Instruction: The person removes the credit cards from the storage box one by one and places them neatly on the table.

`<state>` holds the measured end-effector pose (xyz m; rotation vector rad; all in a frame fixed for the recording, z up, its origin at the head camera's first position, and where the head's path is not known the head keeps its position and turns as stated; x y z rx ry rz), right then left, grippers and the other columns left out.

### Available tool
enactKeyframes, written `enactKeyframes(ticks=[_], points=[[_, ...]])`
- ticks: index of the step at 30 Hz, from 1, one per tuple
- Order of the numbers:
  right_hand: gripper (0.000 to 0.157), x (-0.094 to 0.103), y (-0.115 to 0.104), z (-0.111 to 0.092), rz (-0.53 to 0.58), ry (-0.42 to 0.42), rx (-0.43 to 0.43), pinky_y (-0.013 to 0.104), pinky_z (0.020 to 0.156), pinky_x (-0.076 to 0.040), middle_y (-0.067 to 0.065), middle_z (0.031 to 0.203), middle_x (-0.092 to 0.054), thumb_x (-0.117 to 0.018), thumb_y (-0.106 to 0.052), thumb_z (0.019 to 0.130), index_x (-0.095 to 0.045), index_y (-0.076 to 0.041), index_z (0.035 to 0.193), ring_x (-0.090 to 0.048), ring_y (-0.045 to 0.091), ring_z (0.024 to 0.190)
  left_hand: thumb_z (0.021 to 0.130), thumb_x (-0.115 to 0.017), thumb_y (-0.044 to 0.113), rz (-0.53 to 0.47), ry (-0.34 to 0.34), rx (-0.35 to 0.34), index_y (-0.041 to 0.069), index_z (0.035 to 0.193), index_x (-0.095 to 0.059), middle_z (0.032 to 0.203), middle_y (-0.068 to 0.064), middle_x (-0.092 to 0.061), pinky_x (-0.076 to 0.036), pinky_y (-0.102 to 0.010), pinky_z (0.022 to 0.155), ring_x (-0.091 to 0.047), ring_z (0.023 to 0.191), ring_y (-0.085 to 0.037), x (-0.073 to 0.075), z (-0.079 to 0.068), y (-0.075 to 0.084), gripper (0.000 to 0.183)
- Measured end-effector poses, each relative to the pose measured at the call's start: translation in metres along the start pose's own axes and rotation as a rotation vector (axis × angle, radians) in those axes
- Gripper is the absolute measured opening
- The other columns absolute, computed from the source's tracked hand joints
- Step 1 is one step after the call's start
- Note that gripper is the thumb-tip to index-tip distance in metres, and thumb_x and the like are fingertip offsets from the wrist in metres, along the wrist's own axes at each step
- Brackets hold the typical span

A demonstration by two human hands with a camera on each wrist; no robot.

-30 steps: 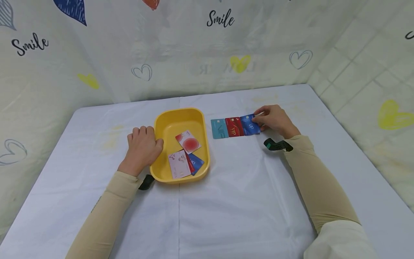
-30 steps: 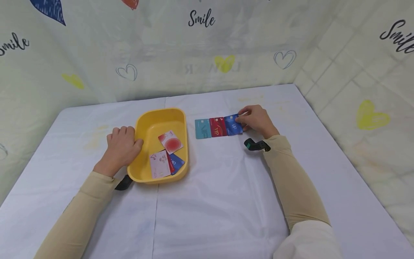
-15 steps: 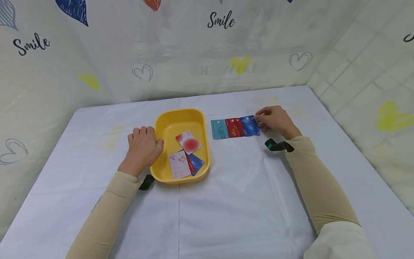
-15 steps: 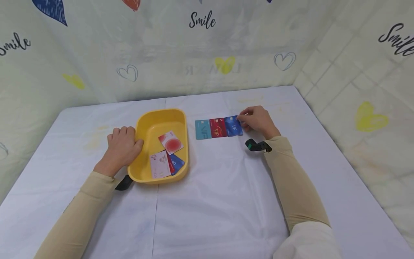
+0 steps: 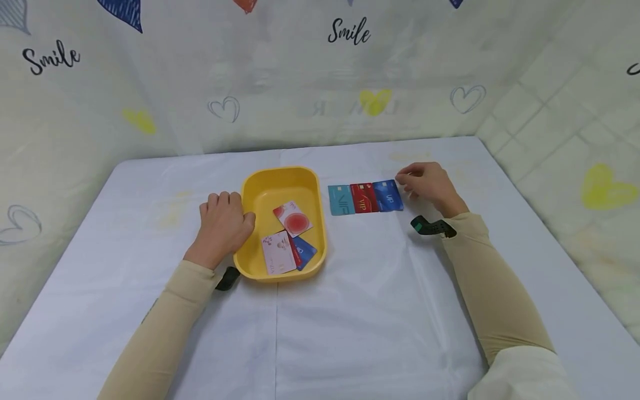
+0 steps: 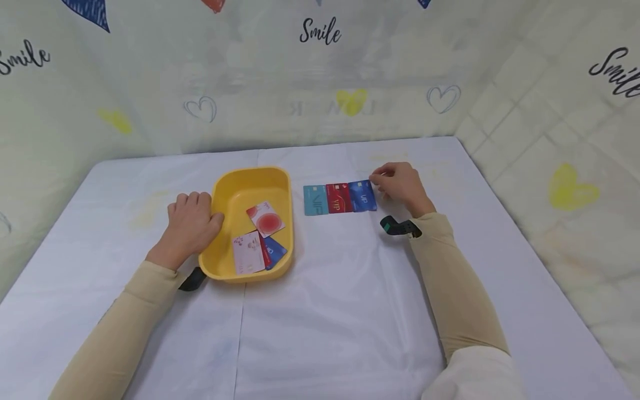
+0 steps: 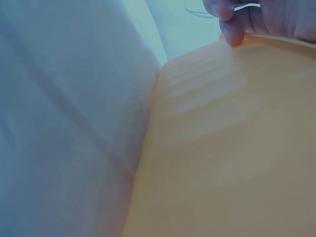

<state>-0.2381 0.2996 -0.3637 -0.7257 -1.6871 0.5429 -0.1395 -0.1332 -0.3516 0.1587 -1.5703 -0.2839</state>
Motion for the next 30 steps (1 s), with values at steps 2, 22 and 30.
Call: enactKeyframes(ticks=[2, 22, 30], points=[[0.045, 0.000, -0.003, -0.001, 0.010, 0.010, 0.010, 0.027, 0.076, -0.053, 0.017, 0.125, -0.066, -0.060, -0.042, 0.102, -0.063, -0.010, 0.133, -0.064, 0.028, 0.101, 0.098, -0.039, 0.026, -0.003, 0.001, -0.002, -0.006, 0.103, -0.048, 0.096, -0.020, -0.045, -0.027, -0.052, 0.090, -0.034, 0.102, -0.039, 0.001, 0.001, 0.000, 0.034], [0.042, -0.012, -0.042, -0.017, -0.052, 0.062, 0.180, 0.034, 0.084, -0.053, 0.014, 0.125, -0.069, -0.061, -0.043, 0.100, -0.064, -0.014, 0.130, -0.066, 0.029, 0.099, 0.098, -0.041, 0.026, -0.001, 0.015, -0.004, -0.006, 0.102, -0.049, 0.095, -0.020, -0.046, -0.029, -0.052, 0.091, -0.035, 0.102, -0.039, 0.003, 0.001, 0.000, 0.033], [0.041, -0.016, -0.053, -0.021, -0.051, 0.071, 0.236, 0.024, 0.076, -0.053, 0.014, 0.125, -0.068, -0.064, -0.038, 0.099, -0.063, -0.012, 0.131, -0.068, 0.031, 0.106, 0.098, -0.040, 0.026, -0.008, 0.006, -0.006, -0.007, 0.104, -0.050, 0.096, -0.020, -0.046, -0.028, -0.052, 0.091, -0.035, 0.103, -0.040, 0.004, 0.000, 0.000, 0.035]])
Point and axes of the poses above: each hand's wrist, its own z-axis towards the middle knuckle, its own x-axis out of the back of the hand, y = z × x, the point moved 1 cm from there along z, towards the middle knuckle
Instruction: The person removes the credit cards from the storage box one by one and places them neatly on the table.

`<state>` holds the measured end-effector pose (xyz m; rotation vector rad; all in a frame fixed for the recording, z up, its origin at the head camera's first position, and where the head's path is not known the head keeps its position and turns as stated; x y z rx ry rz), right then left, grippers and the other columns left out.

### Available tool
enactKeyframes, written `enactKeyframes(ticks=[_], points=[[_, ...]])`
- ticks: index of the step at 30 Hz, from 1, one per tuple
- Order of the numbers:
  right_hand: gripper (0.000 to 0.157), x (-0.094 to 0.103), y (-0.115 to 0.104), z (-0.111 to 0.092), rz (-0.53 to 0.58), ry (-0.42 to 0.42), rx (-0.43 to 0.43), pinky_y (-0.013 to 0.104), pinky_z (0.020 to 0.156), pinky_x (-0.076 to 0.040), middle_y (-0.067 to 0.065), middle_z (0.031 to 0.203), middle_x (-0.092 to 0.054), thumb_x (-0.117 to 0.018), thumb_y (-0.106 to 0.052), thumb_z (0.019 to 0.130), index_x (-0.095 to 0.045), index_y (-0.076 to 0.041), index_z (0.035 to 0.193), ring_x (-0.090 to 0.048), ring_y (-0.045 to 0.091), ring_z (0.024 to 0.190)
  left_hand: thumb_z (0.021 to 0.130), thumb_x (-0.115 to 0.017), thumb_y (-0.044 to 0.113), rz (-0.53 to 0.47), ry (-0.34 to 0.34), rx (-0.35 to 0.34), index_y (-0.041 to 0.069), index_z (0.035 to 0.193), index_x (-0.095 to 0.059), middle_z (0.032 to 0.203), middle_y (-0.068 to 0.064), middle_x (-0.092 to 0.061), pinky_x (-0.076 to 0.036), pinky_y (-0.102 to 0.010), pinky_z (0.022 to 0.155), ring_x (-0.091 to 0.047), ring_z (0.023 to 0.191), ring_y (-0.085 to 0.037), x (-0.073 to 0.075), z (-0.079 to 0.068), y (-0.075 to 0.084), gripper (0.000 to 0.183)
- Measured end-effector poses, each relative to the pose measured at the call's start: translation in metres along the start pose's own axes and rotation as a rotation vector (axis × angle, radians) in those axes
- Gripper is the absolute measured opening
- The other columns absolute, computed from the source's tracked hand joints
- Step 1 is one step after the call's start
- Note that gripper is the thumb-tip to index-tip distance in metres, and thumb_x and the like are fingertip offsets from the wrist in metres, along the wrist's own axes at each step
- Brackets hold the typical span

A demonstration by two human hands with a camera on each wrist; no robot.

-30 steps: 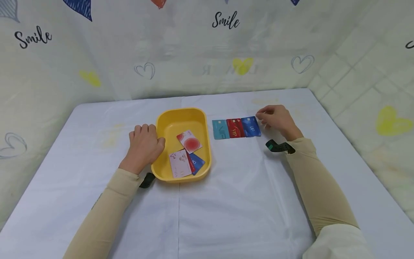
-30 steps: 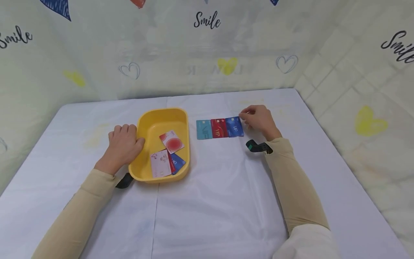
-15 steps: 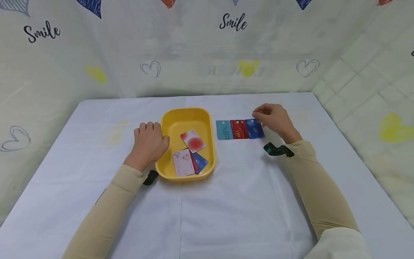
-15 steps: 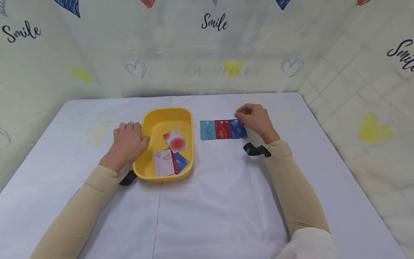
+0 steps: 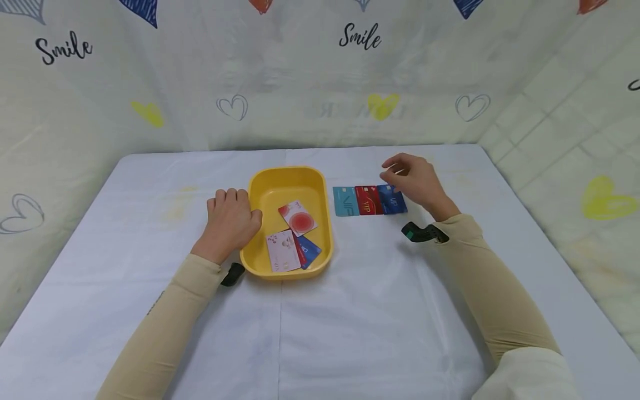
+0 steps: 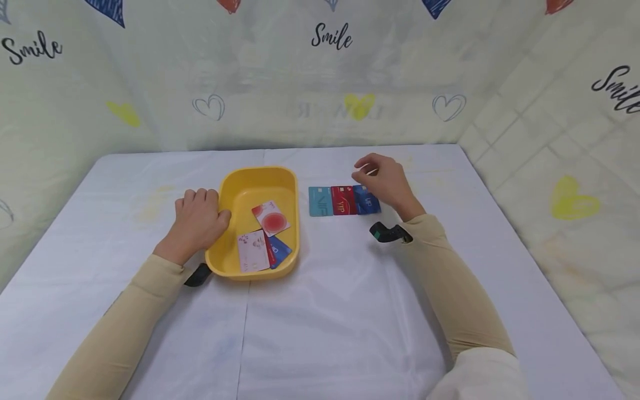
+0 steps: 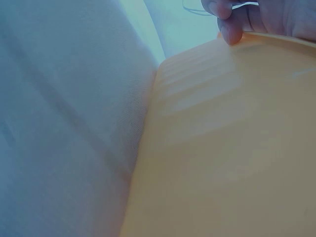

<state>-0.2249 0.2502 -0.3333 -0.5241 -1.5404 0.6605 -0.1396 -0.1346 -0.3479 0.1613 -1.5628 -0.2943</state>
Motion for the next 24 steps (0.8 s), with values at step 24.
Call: enactKeyframes(ticks=[24], points=[[0.030, -0.024, -0.044, -0.012, -0.051, -0.070, 0.185, 0.045, 0.093, -0.058, 0.011, 0.111, -0.073, -0.068, -0.031, 0.096, -0.069, -0.012, 0.119, -0.071, 0.026, 0.104, 0.098, -0.041, 0.026, 0.012, 0.001, 0.017, -0.007, 0.106, -0.050, 0.098, -0.020, -0.047, -0.029, -0.052, 0.092, -0.036, 0.104, -0.039, 0.000, 0.000, 0.001, 0.035]])
Point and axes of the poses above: each hand's wrist, its own z-axis towards the middle knuckle, its own x-axis out of the back of the hand, y = z × x, the point moved 1 cm from there along z, towards the middle knuckle
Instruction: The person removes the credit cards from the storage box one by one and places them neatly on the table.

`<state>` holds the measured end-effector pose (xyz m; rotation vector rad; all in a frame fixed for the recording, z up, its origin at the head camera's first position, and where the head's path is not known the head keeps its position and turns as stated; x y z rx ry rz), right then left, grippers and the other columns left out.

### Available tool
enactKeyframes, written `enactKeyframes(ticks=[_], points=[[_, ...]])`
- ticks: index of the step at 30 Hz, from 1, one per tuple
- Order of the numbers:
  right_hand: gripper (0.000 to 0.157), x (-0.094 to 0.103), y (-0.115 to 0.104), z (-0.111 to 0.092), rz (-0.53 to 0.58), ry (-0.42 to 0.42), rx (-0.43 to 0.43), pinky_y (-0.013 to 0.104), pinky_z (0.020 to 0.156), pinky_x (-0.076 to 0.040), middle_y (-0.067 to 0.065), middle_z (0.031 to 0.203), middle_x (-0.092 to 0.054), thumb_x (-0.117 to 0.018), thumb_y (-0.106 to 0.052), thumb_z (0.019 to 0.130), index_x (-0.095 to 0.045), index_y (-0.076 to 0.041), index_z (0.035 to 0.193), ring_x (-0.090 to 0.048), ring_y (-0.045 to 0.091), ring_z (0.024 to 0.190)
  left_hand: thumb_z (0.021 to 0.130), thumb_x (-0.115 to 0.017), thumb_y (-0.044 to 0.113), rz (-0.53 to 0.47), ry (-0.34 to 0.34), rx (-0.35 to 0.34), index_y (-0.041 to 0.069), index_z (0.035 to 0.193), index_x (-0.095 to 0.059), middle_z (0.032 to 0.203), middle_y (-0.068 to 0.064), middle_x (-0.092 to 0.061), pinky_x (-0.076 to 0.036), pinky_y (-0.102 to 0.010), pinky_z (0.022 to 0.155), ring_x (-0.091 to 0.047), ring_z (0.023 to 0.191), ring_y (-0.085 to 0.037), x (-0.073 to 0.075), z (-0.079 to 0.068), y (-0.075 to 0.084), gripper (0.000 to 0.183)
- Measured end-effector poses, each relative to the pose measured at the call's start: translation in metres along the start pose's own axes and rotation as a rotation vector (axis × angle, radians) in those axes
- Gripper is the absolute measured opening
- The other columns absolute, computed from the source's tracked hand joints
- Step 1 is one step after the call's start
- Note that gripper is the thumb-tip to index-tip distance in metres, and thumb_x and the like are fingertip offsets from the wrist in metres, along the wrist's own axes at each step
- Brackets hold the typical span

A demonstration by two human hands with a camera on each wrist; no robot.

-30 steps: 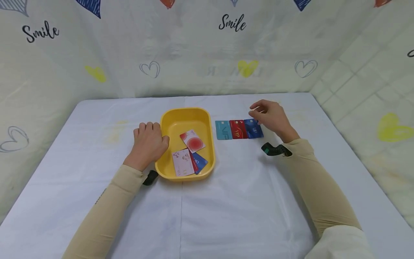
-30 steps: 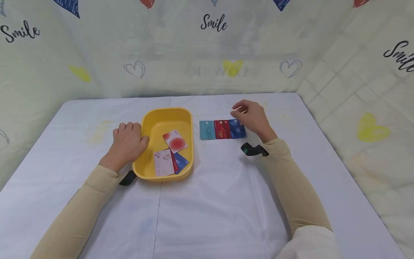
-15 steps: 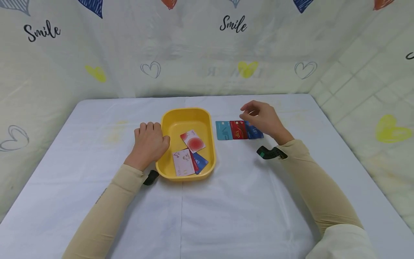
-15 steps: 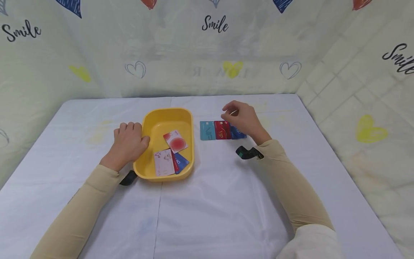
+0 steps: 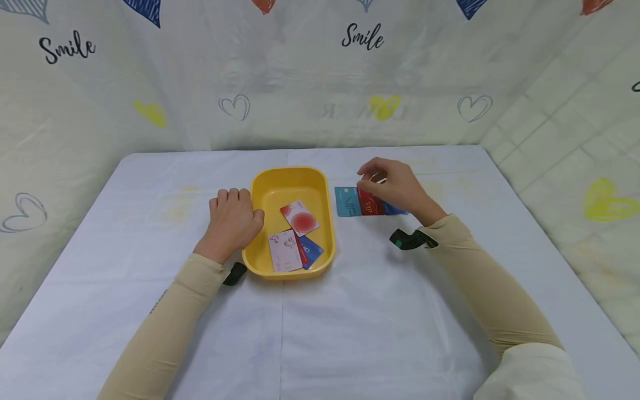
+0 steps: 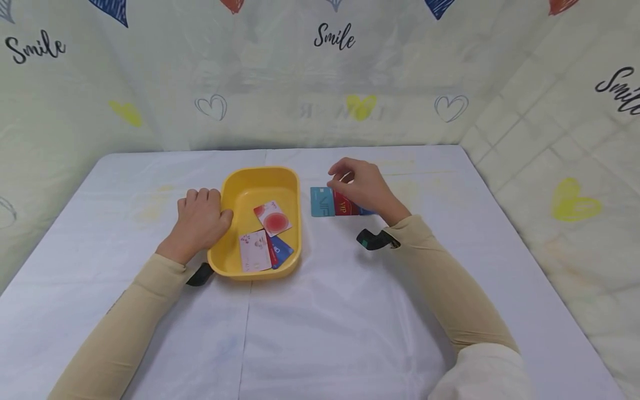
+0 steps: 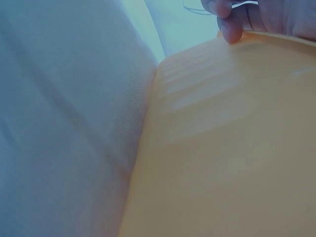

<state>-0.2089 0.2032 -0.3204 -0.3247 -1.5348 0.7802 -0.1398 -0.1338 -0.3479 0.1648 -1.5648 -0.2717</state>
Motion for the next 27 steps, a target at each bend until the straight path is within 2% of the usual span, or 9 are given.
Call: enactKeyframes(ticks=[12, 21, 27], points=[[0.026, -0.007, -0.018, -0.001, 0.020, -0.025, 0.094, 0.044, 0.094, -0.059, 0.009, 0.107, -0.074, -0.073, -0.026, 0.094, -0.070, -0.012, 0.115, -0.072, 0.024, 0.099, 0.098, -0.041, 0.025, -0.004, 0.008, -0.003, -0.007, 0.104, -0.050, 0.096, -0.020, -0.047, -0.030, -0.051, 0.091, -0.036, 0.103, -0.039, 0.000, 0.000, -0.001, 0.034], [0.031, -0.013, -0.029, -0.004, 0.025, -0.043, 0.130, 0.042, 0.092, -0.060, 0.007, 0.105, -0.072, -0.075, -0.024, 0.092, -0.068, -0.012, 0.120, -0.071, 0.022, 0.096, 0.098, -0.041, 0.025, -0.013, 0.004, -0.003, -0.007, 0.104, -0.051, 0.096, -0.020, -0.047, -0.030, -0.052, 0.092, -0.036, 0.104, -0.039, 0.000, 0.000, -0.001, 0.034], [0.032, -0.016, -0.036, -0.007, 0.068, -0.067, 0.150, 0.042, 0.094, -0.060, 0.008, 0.106, -0.072, -0.076, -0.021, 0.091, -0.067, -0.011, 0.120, -0.071, 0.022, 0.098, 0.098, -0.041, 0.026, -0.011, 0.007, -0.005, -0.006, 0.103, -0.050, 0.096, -0.020, -0.047, -0.029, -0.051, 0.091, -0.036, 0.103, -0.038, -0.001, 0.000, -0.002, 0.034]])
Point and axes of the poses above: each hand's wrist, its own z-axis towards the middle knuckle, its own x-axis out of the back of the hand, y = z × x, the point moved 1 cm from there along z, towards the middle knuckle
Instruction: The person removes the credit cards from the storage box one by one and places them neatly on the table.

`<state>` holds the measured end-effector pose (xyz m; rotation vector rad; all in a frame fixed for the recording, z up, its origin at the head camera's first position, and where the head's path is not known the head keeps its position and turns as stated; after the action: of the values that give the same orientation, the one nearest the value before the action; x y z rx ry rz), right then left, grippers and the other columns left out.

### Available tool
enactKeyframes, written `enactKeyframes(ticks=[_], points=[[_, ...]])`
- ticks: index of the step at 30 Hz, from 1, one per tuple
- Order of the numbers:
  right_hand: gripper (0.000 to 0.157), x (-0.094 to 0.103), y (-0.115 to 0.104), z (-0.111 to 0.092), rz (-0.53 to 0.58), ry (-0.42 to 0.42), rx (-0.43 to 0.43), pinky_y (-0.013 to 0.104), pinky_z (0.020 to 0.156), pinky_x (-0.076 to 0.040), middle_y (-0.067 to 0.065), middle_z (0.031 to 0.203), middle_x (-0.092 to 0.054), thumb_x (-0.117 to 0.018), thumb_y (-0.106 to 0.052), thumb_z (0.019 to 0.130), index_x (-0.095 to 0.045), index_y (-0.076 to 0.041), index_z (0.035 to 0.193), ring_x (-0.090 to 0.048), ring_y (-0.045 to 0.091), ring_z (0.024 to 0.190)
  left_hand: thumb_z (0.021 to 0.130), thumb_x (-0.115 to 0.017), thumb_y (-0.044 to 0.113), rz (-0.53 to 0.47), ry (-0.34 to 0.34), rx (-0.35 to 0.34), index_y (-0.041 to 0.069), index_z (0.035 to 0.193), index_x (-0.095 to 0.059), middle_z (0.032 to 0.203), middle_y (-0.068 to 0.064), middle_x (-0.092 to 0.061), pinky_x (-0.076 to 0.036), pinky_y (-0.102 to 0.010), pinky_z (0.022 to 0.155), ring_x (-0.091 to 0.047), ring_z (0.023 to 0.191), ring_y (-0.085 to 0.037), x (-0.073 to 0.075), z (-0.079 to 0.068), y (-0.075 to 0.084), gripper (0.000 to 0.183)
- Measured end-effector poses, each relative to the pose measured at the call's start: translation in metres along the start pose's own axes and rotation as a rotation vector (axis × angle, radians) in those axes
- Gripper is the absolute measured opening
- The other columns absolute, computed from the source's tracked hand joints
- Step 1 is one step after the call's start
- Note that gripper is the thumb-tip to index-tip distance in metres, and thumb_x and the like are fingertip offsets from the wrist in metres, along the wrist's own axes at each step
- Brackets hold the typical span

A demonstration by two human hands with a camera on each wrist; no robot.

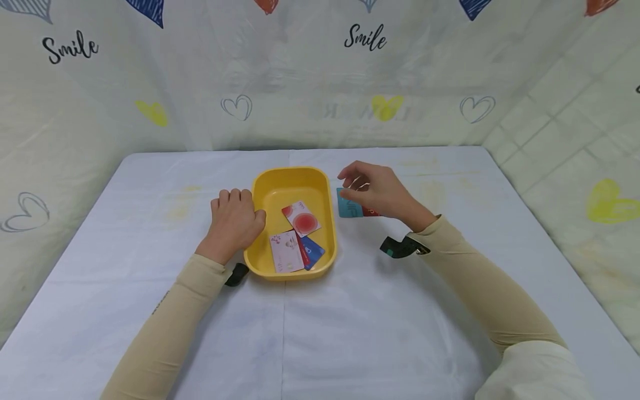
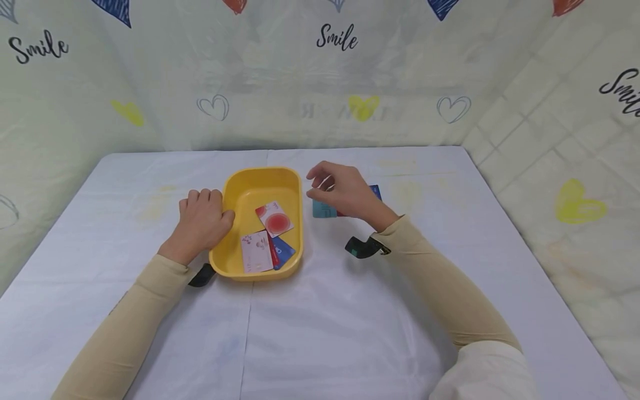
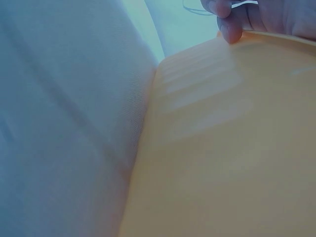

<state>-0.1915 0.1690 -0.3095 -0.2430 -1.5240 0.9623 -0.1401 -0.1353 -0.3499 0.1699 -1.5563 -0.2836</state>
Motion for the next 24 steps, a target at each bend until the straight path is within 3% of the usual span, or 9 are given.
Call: enactKeyframes(ticks=[14, 24], points=[[0.047, -0.011, -0.015, 0.004, 0.044, -0.096, 0.063, 0.041, 0.094, -0.061, 0.011, 0.116, -0.068, -0.080, -0.020, 0.090, -0.063, -0.007, 0.132, -0.071, 0.023, 0.106, 0.098, -0.041, 0.026, 0.007, -0.002, 0.004, -0.007, 0.106, -0.050, 0.098, -0.020, -0.048, -0.029, -0.051, 0.092, -0.037, 0.105, -0.039, -0.003, 0.001, -0.002, 0.035], [0.048, -0.019, -0.024, 0.008, 0.060, -0.156, 0.097, 0.040, 0.094, -0.061, 0.015, 0.125, -0.066, -0.080, -0.020, 0.090, -0.062, -0.009, 0.133, -0.069, 0.023, 0.108, 0.098, -0.041, 0.026, -0.001, -0.004, 0.004, -0.006, 0.105, -0.050, 0.097, -0.020, -0.047, -0.029, -0.051, 0.091, -0.036, 0.104, -0.038, -0.002, 0.002, -0.002, 0.035]])
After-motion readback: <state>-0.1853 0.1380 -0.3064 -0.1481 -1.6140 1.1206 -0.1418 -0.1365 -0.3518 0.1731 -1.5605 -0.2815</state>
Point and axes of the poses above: each hand's wrist, its own z-axis towards the middle knuckle, its own x-axis out of the back of the hand, y = z × x, the point moved 1 cm from there along z, towards the middle knuckle
